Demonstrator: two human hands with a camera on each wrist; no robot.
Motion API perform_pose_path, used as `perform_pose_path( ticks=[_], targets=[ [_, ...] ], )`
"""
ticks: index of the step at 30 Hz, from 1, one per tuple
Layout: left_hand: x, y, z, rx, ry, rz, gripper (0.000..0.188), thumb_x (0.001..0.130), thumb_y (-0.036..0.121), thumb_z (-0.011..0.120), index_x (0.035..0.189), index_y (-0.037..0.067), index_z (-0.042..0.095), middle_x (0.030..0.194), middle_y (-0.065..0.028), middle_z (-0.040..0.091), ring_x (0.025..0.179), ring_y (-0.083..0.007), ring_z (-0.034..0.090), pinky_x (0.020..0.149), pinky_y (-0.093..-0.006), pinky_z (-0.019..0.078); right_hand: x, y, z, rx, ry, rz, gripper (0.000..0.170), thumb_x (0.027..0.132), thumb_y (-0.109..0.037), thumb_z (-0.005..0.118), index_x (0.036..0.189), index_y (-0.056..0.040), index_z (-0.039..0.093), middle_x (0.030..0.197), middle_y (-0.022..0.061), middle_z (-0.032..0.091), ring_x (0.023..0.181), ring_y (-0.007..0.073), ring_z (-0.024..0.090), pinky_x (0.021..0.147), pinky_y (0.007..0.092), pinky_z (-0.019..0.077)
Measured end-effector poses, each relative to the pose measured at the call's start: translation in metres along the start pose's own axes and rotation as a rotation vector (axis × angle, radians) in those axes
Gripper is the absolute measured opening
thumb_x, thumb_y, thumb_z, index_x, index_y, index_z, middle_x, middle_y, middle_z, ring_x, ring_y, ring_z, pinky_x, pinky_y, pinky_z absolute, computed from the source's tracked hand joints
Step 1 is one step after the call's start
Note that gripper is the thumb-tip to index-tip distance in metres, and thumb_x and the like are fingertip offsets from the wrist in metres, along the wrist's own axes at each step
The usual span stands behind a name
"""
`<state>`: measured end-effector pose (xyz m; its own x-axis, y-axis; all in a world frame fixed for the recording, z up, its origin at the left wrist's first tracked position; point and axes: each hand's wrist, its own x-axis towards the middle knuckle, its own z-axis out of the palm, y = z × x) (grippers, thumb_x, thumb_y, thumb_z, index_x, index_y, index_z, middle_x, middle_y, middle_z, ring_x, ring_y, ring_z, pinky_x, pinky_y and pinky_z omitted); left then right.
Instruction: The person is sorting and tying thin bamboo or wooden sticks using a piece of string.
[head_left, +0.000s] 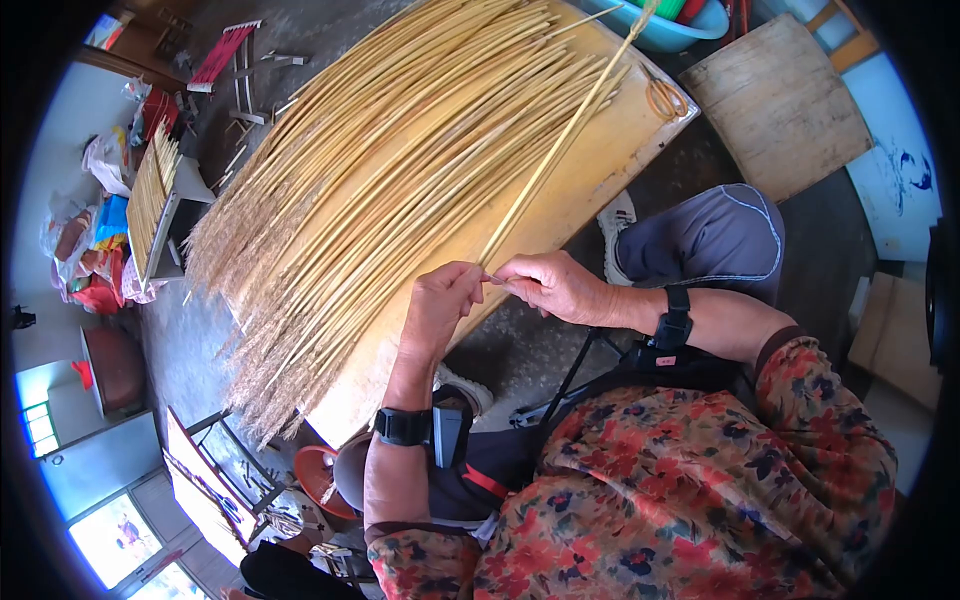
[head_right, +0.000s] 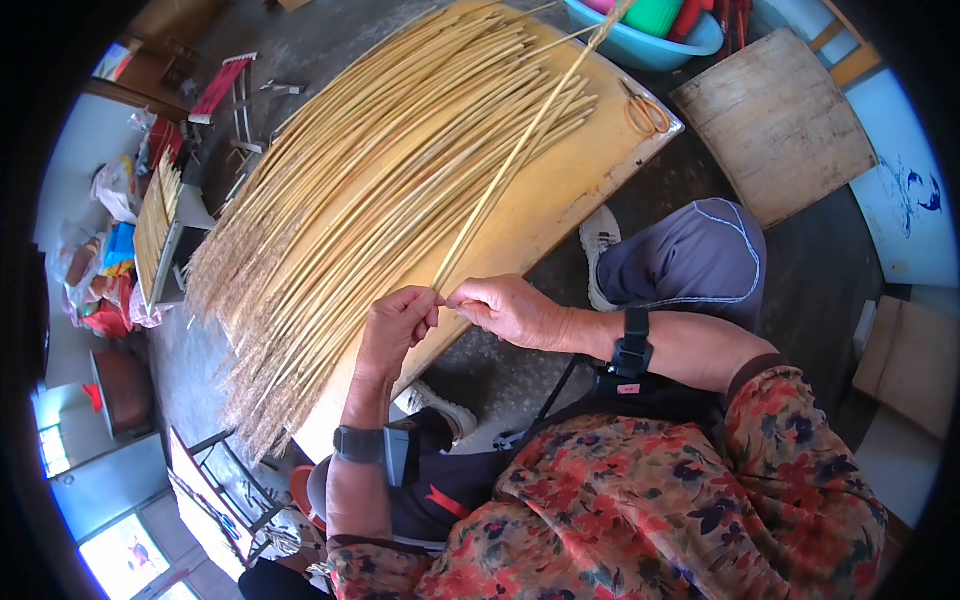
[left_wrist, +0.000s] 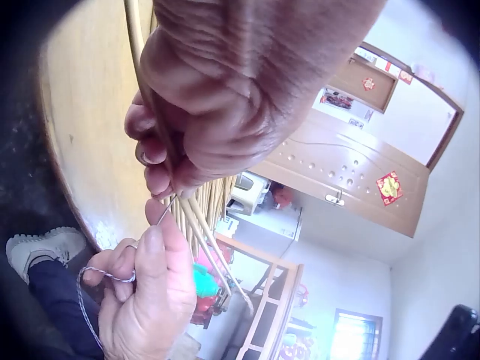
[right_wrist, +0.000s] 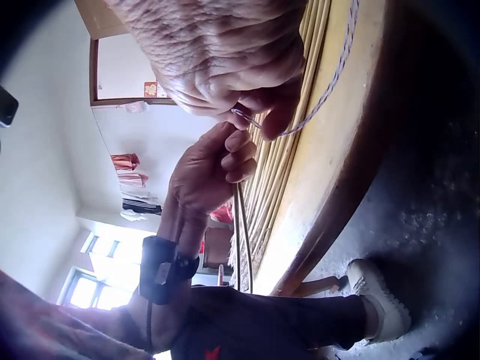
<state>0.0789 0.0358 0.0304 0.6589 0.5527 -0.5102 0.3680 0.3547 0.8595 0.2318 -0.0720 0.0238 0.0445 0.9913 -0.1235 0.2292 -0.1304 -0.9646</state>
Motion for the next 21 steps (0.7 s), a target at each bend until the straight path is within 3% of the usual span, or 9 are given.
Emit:
perform_pose_path(
  ticks=[10, 13, 18, 21],
  targets=[
    [-0.002, -0.001, 0.001, 0.009, 0.000, 0.024, 0.018, 0.085, 0.014, 0.051, 0.082, 0.000, 0.061, 0.059, 0.0028, 0.051, 0.048, -0.0018, 0.034, 0.043, -0.0157, 0.0260, -0.001, 0.000, 0.000, -0.042, -0.002, -0.040, 0.010, 0.083, -0.008, 0.054, 0.090, -0.0012, 0.055, 0.065, 0.0129, 0.054, 0.058, 0.0199, 0.053, 0.055, 0.0308, 0.0422],
    [-0.002, 0.000, 0.000, 0.016, -0.024, -0.011, 0.018, 0.085, 0.015, 0.052, 0.084, 0.000, 0.061, 0.060, 0.0025, 0.051, 0.049, -0.0017, 0.035, 0.043, -0.0156, 0.0272, 0.000, 0.002, -0.002, -0.064, 0.001, -0.051, 0.011, 0.084, -0.010, 0.054, 0.090, -0.0017, 0.055, 0.064, 0.0101, 0.054, 0.058, 0.0161, 0.054, 0.054, 0.0295, 0.0420],
    [0.000, 0.002, -0.008, 0.095, -0.066, 0.033, 0.022, 0.088, 0.019, 0.048, 0.089, 0.001, 0.061, 0.065, 0.0023, 0.052, 0.052, -0.0022, 0.041, 0.046, -0.0152, 0.0332, 0.000, 0.008, -0.002, 0.102, 0.012, 0.122, 0.014, 0.086, -0.016, 0.053, 0.092, -0.0043, 0.058, 0.060, 0.0014, 0.051, 0.047, 0.0075, 0.047, 0.043, 0.0235, 0.0388],
    [-0.001, 0.002, -0.011, 0.103, -0.124, 0.025, 0.023, 0.089, 0.019, 0.046, 0.090, 0.001, 0.060, 0.065, 0.0024, 0.052, 0.053, -0.0026, 0.042, 0.047, -0.0158, 0.0351, -0.003, 0.007, -0.002, 0.038, 0.005, 0.102, 0.015, 0.086, -0.017, 0.053, 0.093, -0.0050, 0.059, 0.058, 0.0005, 0.049, 0.043, 0.0071, 0.043, 0.039, 0.0222, 0.0366]
  ],
)
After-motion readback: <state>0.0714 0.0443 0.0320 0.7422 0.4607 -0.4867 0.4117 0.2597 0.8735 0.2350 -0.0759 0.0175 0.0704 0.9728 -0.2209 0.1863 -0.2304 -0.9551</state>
